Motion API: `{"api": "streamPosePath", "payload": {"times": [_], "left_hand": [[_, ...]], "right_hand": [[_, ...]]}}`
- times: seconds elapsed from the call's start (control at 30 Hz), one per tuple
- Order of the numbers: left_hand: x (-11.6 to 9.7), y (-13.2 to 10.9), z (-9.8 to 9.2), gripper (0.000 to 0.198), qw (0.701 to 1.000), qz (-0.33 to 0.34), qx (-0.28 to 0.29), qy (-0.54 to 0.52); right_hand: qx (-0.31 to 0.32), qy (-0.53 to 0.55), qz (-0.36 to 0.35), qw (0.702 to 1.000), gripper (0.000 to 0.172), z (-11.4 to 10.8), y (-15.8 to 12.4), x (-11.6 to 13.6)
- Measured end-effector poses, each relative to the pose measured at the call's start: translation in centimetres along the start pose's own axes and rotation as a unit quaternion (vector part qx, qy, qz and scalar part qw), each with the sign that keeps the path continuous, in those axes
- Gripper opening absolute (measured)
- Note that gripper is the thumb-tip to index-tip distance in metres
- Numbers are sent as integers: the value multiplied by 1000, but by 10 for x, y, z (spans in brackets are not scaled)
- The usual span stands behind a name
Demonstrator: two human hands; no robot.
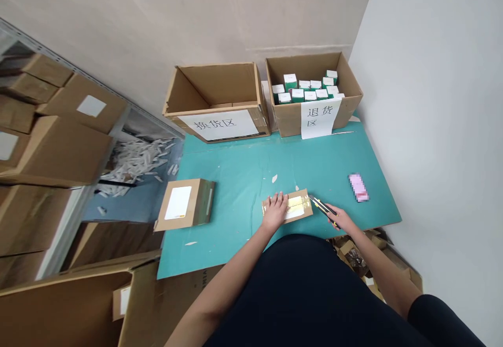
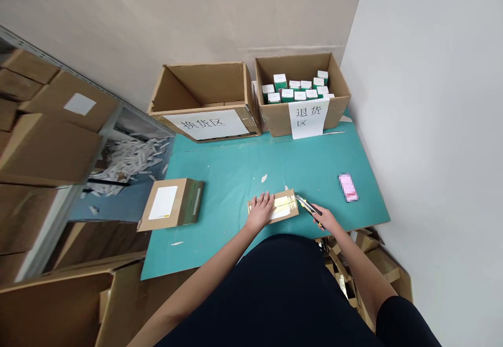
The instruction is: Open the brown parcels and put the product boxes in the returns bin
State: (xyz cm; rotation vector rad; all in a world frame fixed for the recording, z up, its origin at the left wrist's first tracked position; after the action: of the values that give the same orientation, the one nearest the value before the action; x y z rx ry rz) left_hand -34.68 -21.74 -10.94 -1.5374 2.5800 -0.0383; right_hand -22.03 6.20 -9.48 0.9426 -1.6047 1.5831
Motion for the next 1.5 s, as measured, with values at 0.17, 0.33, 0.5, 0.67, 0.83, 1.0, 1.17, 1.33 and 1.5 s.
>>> {"api": "streamPosePath", "payload": {"times": [0.17,0.33,0.5,0.67,0.83,1.0,1.17,1.33,1.5], "left_hand": [[-1,0,-1,49,1000,-6,15,-6],[0,1,-4,51,999,1,30,-31],[2,0,-6,51,999,0,31,-45],[1,-1,-7,49,999,0,32,-39],[2,-1,-9,49,999,3,28,-42],[2,-1,-9,49,998,1,33,-46],[1,-1,-8,50,998,-3,36,-57],[-1,-1,-5,49,997,-2,40,-59],[-1,-1,-6,48,998,-6,41,-53]], "right_hand": [[6,-23,18,1000,73,-4,-14,-6],[1,-34,20,999,75,-5,-21,-1],[-21,1,5,1000,80,1,-24,1],[-51,14,4,999,83,-1,-25,2],[-52,9,-9,999,82,-5,-12,8],[-29,1,-20,999,80,-3,5,11],[-8,-35,3,999,76,-6,5,13],[8,-48,13,999,72,-9,-5,14],[4,-44,24,999,72,-7,-13,7]]}}
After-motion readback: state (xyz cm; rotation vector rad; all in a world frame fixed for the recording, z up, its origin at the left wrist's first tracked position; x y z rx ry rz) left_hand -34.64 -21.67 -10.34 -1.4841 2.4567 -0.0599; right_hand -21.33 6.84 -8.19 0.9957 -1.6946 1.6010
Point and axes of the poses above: each hand's wrist, its own y-axis towards the middle knuckle, its own z-axis out of the palm, x = y × z, the point moved 3 cm from there along y, towards the middle knuckle, and after that the axes turned 10 degrees about -z, right-handed, at the moved point
